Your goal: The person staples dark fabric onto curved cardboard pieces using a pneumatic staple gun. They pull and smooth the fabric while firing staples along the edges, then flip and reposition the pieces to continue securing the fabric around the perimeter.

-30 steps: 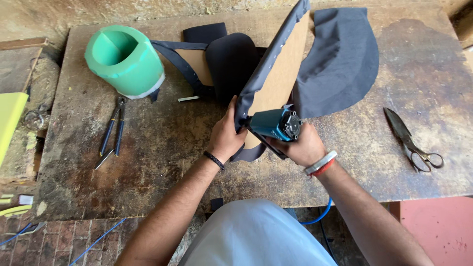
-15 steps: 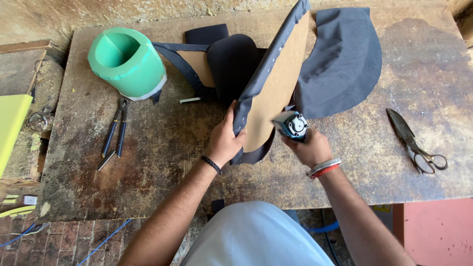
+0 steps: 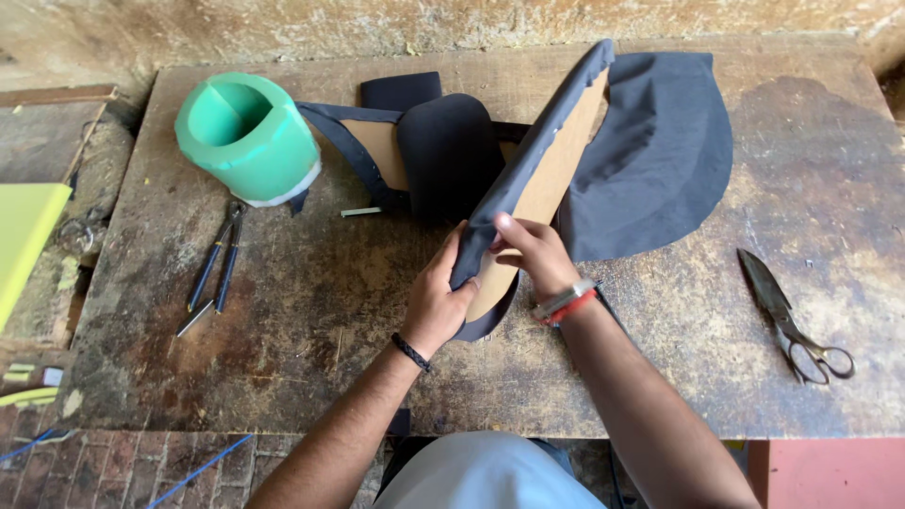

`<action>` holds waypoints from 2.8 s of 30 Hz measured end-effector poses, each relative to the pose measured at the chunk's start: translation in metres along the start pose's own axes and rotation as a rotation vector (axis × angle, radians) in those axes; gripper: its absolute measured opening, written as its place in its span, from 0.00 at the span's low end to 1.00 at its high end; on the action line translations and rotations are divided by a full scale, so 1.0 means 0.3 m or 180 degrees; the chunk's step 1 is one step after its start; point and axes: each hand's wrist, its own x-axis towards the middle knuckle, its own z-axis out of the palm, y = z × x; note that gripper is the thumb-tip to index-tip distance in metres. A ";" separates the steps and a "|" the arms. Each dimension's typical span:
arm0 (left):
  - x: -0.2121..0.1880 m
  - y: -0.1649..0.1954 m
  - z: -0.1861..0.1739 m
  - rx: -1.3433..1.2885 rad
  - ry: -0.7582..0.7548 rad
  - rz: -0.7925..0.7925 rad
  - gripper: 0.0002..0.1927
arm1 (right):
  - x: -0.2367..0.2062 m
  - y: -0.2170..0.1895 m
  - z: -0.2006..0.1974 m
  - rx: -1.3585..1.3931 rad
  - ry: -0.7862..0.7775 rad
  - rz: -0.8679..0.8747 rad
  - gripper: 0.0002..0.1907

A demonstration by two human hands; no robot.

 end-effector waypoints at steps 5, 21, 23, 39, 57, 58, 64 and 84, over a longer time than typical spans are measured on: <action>0.023 -0.004 -0.005 0.0052 -0.0122 0.0026 0.41 | 0.021 0.032 0.085 0.1274 -0.0551 -0.0816 0.10; 0.103 -0.056 0.104 0.0193 -0.0682 -0.0078 0.46 | 0.054 0.232 -0.015 0.2481 -0.0623 -0.0992 0.08; 0.104 -0.040 0.147 0.0142 -0.0526 -0.0066 0.46 | 0.054 0.242 -0.030 0.2657 -0.0692 -0.1194 0.07; 0.023 0.074 0.248 0.0938 -0.0284 -0.0163 0.44 | -0.041 0.222 -0.059 0.2584 -0.0081 -0.1114 0.05; -0.152 -0.255 -0.407 -0.4002 -0.1395 -0.0503 0.38 | -0.080 0.125 0.517 0.0857 -0.1273 0.0195 0.20; -0.164 -0.304 -0.435 -0.3920 -0.1352 -0.0622 0.38 | -0.069 0.151 0.546 0.0857 -0.1321 0.0186 0.21; -0.156 -0.434 -0.593 -0.2859 -0.1531 -0.1189 0.37 | -0.019 0.265 0.658 0.0656 -0.1306 0.0316 0.16; -0.088 -0.246 -0.664 -0.0602 -0.1732 -0.1674 0.45 | -0.217 0.410 -0.007 -0.4983 0.1632 0.1042 0.54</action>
